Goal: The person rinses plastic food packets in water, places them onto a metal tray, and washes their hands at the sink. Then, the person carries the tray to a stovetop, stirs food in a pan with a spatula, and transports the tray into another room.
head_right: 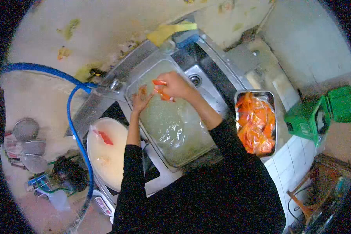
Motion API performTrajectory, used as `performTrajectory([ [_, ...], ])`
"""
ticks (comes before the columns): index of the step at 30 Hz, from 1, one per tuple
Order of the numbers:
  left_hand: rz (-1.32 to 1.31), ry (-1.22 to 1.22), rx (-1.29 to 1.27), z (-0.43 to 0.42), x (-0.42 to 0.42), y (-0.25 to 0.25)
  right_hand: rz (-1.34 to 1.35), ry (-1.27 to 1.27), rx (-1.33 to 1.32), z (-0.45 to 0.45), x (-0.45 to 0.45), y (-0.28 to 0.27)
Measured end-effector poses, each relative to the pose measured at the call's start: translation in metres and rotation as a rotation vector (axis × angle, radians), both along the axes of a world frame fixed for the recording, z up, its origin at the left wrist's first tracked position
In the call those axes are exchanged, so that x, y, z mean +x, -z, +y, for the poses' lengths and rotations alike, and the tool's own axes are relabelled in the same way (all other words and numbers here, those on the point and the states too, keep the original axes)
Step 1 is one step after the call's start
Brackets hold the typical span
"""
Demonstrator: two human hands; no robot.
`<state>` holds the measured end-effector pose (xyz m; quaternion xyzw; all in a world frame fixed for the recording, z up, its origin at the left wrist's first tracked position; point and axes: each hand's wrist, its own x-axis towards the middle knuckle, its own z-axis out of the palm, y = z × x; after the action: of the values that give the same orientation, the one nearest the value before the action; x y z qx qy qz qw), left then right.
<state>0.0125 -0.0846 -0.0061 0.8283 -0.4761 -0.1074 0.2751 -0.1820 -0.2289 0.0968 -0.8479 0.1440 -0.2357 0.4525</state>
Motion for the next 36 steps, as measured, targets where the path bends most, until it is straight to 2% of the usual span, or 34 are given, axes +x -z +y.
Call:
performTrajectory([
  [1,0.074,0.046,0.176,-0.003,-0.003,-0.001,-0.001,-0.005,-0.013,-0.008,-0.027,-0.033],
  [2,0.095,0.061,0.178,0.0,0.0,0.015,-0.005,0.082,-0.055,-0.014,-0.052,-0.046],
  [4,-0.099,-0.049,0.225,0.004,0.016,0.054,0.08,0.222,-0.075,-0.024,-0.104,-0.071],
  [6,-0.162,-0.149,0.109,0.008,0.016,0.064,0.176,0.331,-0.042,-0.03,-0.159,-0.095],
  [8,0.167,-0.174,0.076,0.011,0.024,0.069,0.251,0.385,0.063,-0.037,-0.209,-0.104],
  [9,0.169,-0.16,0.07,0.012,0.026,0.076,0.317,0.388,0.156,-0.04,-0.233,-0.106],
  [10,0.191,-0.202,-0.145,0.013,0.03,0.09,0.314,0.399,0.153,-0.039,-0.252,-0.104],
  [11,0.21,-0.245,-0.36,0.013,0.036,0.1,0.317,0.415,0.283,-0.036,-0.269,-0.097],
  [12,0.209,-0.237,-0.365,0.016,0.044,0.106,0.318,0.429,0.413,-0.033,-0.285,-0.088],
  [13,0.362,-0.208,-0.48,0.02,0.051,0.111,0.315,0.434,0.41,-0.031,-0.299,-0.074],
  [14,0.516,-0.18,-0.591,0.021,0.053,0.114,0.417,0.46,0.287,-0.029,-0.313,-0.055],
  [15,0.516,-0.179,-0.593,0.018,0.05,0.105,0.517,0.481,0.16,-0.027,-0.323,-0.043],
  [16,0.625,-0.236,-0.655,0.018,0.044,0.087,0.516,0.478,0.159,-0.025,-0.33,-0.036],
  [17,0.732,-0.297,-0.717,0.019,0.04,0.07,0.627,0.505,-0.036,-0.023,-0.334,-0.03],
  [18,0.724,-0.307,-0.717,0.021,0.036,0.059,0.732,0.524,-0.233,-0.02,-0.335,-0.027],
  [19,0.844,-0.364,-0.736,0.022,0.033,0.048,0.726,0.51,-0.233,-0.014,-0.33,-0.026],
  [20,0.963,-0.418,-0.755,0.022,0.031,0.036,0.688,0.654,-0.332,-0.009,-0.325,-0.027],
  [21,0.954,-0.426,-0.758,0.02,0.023,0.015,0.646,0.802,-0.43,-0.007,-0.32,-0.029],
  [22,1.022,-0.54,-0.766,0.017,0.013,-0.01,0.753,0.731,-0.357,-0.009,-0.32,-0.034],
  [23,1.093,-0.654,-0.772,0.013,0.008,-0.021,0.752,0.725,-0.359,-0.01,-0.318,-0.037],
  [24,1.092,-0.66,-0.775,0.012,0.013,-0.018,0.774,0.687,-0.369,-0.01,-0.315,-0.04],
  [26,1.22,-0.381,-1.069,0.012,0.024,-0.011,0.792,0.635,-0.386,-0.01,-0.307,-0.048],
  [28,1.144,-0.333,-1.077,0.014,0.032,-0.011,0.725,0.662,-0.383,-0.008,-0.29,-0.057],
  [30,1.472,-0.279,-1.122,0.014,0.036,-0.019,0.484,0.696,-0.381,-0.016,-0.259,-0.041],
  [31,1.483,-0.275,-1.107,0.016,0.04,-0.014,0.295,0.668,-0.378,-0.011,-0.219,-0.051],
  [32,1.614,-0.044,-1.117,0.018,0.05,-0.006,0.174,0.536,-0.311,-0.001,-0.176,-0.068],
  [33,1.732,0.2,-1.12,0.015,0.055,-0.002,0.031,0.36,-0.307,0.003,-0.136,-0.052],
  [34,1.57,-0.178,-1.099,0.01,0.046,-0.013,-0.235,0.232,-0.211,0.017,-0.085,-0.03],
  [36,1.548,-0.213,-1.077,0.019,0.062,0.002,-0.205,0.122,-0.175,0.056,0.006,-0.037],
])
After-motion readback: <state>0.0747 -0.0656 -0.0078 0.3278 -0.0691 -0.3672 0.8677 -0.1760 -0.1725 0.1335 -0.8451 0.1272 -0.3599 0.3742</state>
